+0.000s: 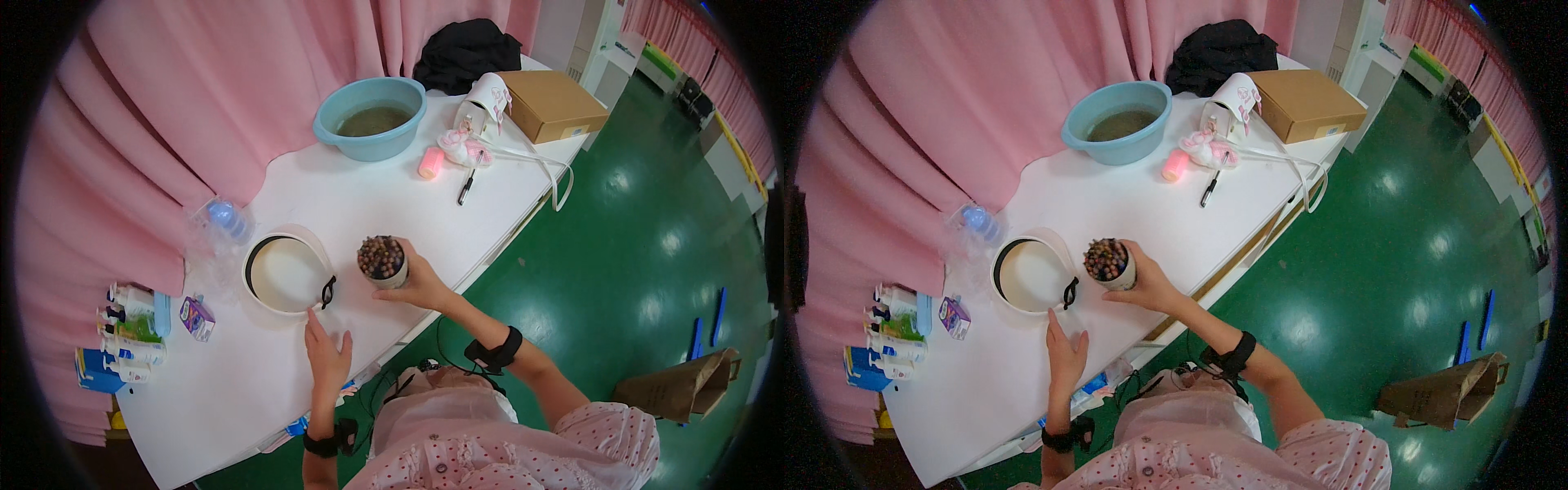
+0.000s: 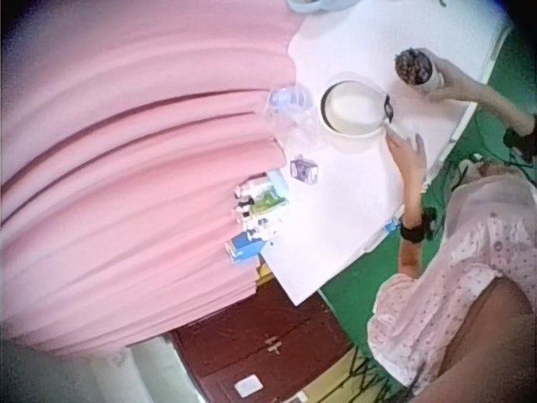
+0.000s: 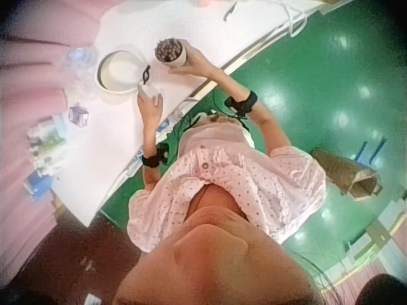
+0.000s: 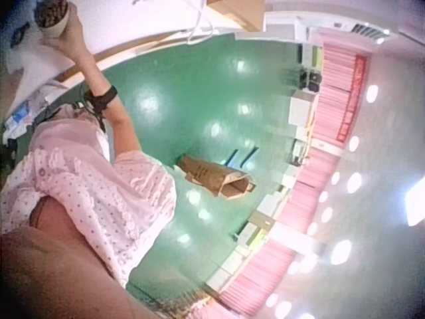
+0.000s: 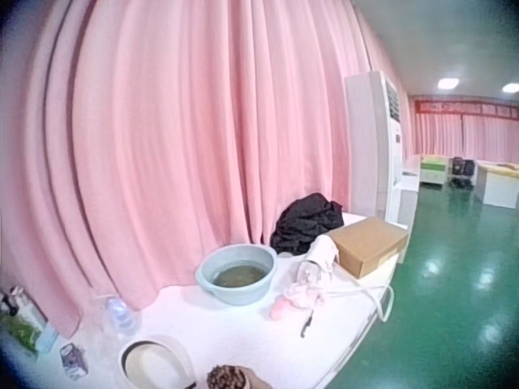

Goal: The person picks up several lotion and shampoo bottles from the floor and places them on a white shelf, then picks up blue foam pieces and places them into a cardboard box.

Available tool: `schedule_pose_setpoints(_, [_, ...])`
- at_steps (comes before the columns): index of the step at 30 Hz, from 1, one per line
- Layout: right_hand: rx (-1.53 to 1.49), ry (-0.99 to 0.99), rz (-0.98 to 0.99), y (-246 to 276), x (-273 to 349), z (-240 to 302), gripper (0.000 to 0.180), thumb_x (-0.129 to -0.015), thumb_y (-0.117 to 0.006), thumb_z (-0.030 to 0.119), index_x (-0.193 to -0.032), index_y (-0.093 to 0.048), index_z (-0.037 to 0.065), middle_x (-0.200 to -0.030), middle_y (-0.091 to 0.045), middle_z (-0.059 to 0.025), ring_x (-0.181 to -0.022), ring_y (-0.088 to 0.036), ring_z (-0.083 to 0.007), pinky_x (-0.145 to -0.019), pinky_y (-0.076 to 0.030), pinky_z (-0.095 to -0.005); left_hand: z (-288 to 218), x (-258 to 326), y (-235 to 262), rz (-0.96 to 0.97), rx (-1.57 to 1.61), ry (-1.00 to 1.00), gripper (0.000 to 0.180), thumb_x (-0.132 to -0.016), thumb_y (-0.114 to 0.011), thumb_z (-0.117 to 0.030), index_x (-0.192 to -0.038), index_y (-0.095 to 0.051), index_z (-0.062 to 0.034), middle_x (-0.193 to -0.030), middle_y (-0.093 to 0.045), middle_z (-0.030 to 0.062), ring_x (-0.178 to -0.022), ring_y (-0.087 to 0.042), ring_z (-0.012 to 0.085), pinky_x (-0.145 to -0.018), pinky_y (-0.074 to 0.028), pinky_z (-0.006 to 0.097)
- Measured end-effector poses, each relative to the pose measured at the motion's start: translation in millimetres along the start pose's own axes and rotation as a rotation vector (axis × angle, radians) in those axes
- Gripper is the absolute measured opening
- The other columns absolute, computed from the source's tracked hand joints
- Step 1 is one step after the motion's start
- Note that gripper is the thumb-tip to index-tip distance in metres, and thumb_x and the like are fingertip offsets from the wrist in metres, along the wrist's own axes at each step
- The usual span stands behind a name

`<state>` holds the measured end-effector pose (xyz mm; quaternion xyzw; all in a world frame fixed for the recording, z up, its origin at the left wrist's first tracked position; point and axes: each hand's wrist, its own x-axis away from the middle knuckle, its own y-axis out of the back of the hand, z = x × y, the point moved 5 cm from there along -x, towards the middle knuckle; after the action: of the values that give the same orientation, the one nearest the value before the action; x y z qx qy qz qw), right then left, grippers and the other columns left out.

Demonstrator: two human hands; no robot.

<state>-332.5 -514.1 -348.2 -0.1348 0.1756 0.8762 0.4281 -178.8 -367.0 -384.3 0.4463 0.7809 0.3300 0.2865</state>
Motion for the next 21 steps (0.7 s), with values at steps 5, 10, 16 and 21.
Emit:
schedule_pose_setpoints(5, [0.364,-0.349,0.397,30,17,-39,0.052,-0.064,-0.070,0.016,-0.110,-0.049,0.004,-0.104,-0.055,-0.0152,-0.096,-0.053,-0.0292,-0.078,-0.044,-0.0349,-25,-4,-4,0.048,0.231,-0.080,0.079,-0.071,-0.065,-0.012,-0.131,-0.016,-0.0001,-0.121,-0.035,0.0235,-0.105,-0.042,0.0352,-0.084,-0.040,0.039])
schedule_pose_setpoints(10, [0.810,-0.330,0.182,137,-32,-87,0.044,-0.063,-0.066,0.013,-0.104,-0.052,0.003,-0.095,-0.056,-0.0160,-0.090,-0.053,-0.0309,-0.077,-0.044,-0.0366,-66,-31,-17,-0.009,0.318,0.075,0.086,-0.062,-0.073,-0.016,-0.128,-0.022,0.0001,-0.115,-0.041,0.0200,-0.092,-0.051,0.0263,-0.066,-0.047,0.030])
schedule_pose_setpoints(16, [0.789,0.002,0.170,171,-127,-129,0.067,-0.063,-0.069,0.021,-0.119,-0.038,0.001,-0.111,-0.046,-0.0225,-0.103,-0.045,-0.0350,-0.086,-0.039,-0.0369,-60,-40,-49,-0.206,0.290,0.060,0.061,-0.052,-0.079,-0.021,-0.101,-0.050,0.0015,-0.092,-0.056,0.0128,-0.065,-0.056,0.0196,-0.055,-0.046,0.029])
schedule_pose_setpoints(21, [0.693,-0.269,0.297,162,-153,-161,0.087,-0.064,-0.068,0.039,-0.128,-0.022,0.003,-0.121,-0.035,-0.0279,-0.115,-0.034,-0.0372,-0.092,-0.034,-0.0389,-69,-39,-56,-0.335,0.162,0.161,0.054,-0.053,-0.077,-0.022,-0.095,-0.053,0.0002,-0.081,-0.060,0.0124,-0.065,-0.059,0.0210,-0.055,-0.047,0.030])
